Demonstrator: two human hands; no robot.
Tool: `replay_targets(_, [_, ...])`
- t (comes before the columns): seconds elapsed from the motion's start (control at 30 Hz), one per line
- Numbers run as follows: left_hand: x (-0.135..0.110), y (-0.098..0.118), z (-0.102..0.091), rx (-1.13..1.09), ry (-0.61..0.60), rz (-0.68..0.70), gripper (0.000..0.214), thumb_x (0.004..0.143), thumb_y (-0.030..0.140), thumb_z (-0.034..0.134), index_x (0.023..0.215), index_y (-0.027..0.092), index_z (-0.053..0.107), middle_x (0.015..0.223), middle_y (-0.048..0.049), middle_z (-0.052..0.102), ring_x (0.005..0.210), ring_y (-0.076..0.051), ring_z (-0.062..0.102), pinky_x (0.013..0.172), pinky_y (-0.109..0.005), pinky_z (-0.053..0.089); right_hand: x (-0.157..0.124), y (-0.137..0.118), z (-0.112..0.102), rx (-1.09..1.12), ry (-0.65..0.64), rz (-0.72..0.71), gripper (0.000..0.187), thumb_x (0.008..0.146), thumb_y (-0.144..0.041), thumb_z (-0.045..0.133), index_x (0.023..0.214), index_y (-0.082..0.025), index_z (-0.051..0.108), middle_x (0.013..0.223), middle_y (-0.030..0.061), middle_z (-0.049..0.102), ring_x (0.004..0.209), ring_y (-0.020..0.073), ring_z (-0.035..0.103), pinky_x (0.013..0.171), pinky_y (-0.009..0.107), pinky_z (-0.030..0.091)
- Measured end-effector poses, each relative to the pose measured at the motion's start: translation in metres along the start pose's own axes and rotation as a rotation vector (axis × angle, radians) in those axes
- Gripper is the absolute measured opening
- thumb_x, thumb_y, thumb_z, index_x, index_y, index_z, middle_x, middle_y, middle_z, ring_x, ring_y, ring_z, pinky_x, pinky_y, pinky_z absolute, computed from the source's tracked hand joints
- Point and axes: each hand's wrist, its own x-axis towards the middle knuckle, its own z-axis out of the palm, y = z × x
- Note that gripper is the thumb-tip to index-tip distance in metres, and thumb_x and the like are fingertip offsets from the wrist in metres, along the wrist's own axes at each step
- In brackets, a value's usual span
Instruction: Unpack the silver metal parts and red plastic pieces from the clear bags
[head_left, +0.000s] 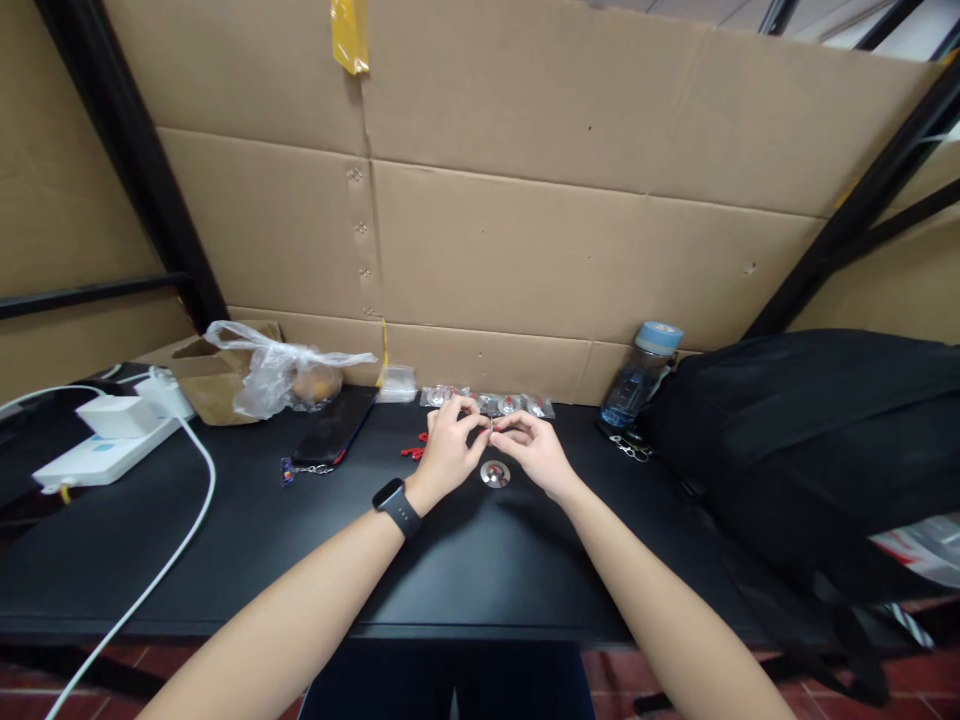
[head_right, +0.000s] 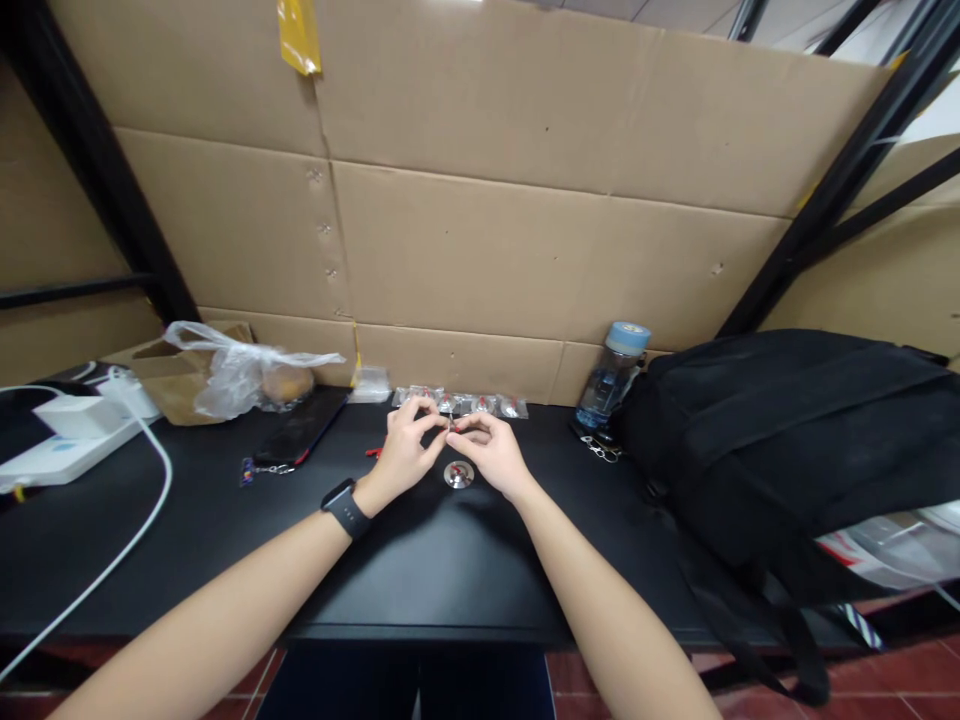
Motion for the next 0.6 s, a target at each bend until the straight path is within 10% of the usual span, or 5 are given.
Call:
replay_targets(0.47, [0.005, -0.005, -0.003, -0.143, -0.073, -0.079, 0.024, 0.103, 0.032, 0.043, 0.110, 0.026, 0.065, 0.114, -0.0048, 0.062, 0.115, -0.021, 0.055, 0.095, -0.037, 0.038, 0.003, 0.009, -0.013, -0.572, 0.000, -0.164, 0.023, 0.092, -0.040, 0.059, 0.083, -0.020, 0.066, 0.118, 0.0082, 0.060, 0.107, 0.0216, 0.061, 0.081, 0.032, 0.051])
replay_targets(0.6, [0.003, -0.008, 0.000, -0.102, -0.241, 0.004, 0.017, 0.093, 0.038, 0.061, 0.104, 0.028, 0.070, 0.115, -0.0028, 0.064, 0.113, -0.023, 0.056, 0.093, -0.037, 0.038, 0.002, 0.004, -0.012, -0.611, -0.010, -0.205, 0.021, 0.093, -0.039, 0.057, 0.086, -0.021, 0.066, 0.122, 0.0083, 0.058, 0.110, 0.0209, 0.059, 0.085, 0.032, 0.050])
